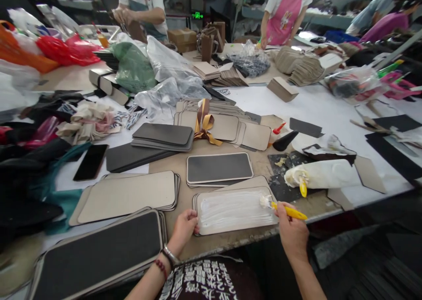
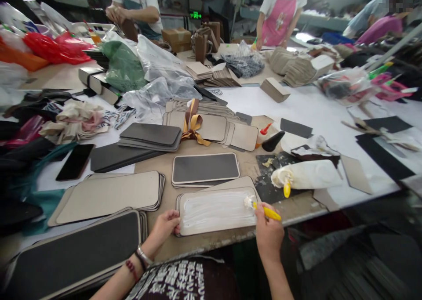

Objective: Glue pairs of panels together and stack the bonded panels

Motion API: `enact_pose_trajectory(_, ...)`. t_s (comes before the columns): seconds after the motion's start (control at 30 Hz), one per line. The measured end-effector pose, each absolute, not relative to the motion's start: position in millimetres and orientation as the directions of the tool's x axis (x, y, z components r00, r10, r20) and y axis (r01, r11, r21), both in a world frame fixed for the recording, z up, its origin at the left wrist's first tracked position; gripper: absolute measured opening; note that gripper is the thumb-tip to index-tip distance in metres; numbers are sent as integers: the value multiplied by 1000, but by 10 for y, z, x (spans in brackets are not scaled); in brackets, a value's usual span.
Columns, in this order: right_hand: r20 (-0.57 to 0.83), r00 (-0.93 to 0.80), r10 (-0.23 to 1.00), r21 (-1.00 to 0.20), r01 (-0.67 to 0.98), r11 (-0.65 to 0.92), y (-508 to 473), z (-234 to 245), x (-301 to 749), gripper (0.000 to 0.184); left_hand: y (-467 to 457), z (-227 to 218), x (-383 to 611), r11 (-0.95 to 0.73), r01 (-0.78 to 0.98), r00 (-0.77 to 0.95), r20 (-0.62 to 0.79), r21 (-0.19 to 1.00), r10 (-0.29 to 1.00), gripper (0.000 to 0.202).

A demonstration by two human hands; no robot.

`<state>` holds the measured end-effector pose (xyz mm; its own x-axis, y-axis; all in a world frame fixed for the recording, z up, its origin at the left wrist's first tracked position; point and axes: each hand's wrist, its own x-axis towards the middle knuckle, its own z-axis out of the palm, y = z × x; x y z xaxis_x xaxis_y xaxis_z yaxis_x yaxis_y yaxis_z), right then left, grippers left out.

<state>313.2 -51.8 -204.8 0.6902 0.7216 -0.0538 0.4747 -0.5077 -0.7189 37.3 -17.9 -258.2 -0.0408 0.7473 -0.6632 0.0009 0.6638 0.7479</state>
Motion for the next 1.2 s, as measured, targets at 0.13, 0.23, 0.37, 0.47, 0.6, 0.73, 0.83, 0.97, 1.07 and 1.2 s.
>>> enact_pose_trajectory(0.13, -236, 483, 843, -872, 277, -403, -639, -1982, 2504, 40, -165, -2575, 346, 671, -19, -32, -672, 741, 740, 12)
enact_pose_trajectory(0.23, -341, 317, 885, -919, 88, -385, -641, -2074, 1968, 35, -146, -2595, 322, 684, -22, -16, -684, 729, 729, 11)
enact_pose_trajectory(0.37, -296, 307, 905, -933, 110, -342, -641, -2259, 1811, 36, -128, -2625, 293, 697, -5, 3, -697, 717, 717, 10)
enact_pose_trajectory(0.47, -202, 446, 872, -907, 251, -338, -710, -2339, 2165, 37, -121, -2635, 280, 698, 15, 10, -698, 716, 716, 10)
enact_pose_trajectory(0.6, -65, 600, 797, -810, 435, -393, -853, -2341, 2860, 39, -113, -2650, 273, 687, 35, 19, -688, 726, 725, 12)
enact_pose_trajectory(0.73, 132, 647, 751, -681, 610, -406, -880, -2261, 3339, 43, -109, -2648, 268, 668, 52, 16, -670, 742, 742, 17)
enact_pose_trajectory(0.83, 263, 580, 770, -605, 721, -336, -767, -2172, 3454, 43, -101, -2628, 268, 652, 68, 4, -653, 755, 757, 20)
enact_pose_trajectory(0.97, 391, 446, 805, -573, 802, -166, -500, -2166, 3376, 37, -106, -2622, 287, 645, 89, -30, -645, 759, 764, 23)
enact_pose_trajectory(1.07, 455, 351, 818, -560, 827, -43, -346, -2272, 3241, 31, -127, -2659, 318, 638, 82, -64, -634, 766, 770, 23)
enact_pose_trajectory(1.2, 420, 157, 894, -558, 822, 118, -318, -2365, 3139, 21, -149, -2741, 358, 620, 115, -90, -614, 776, 784, 19)
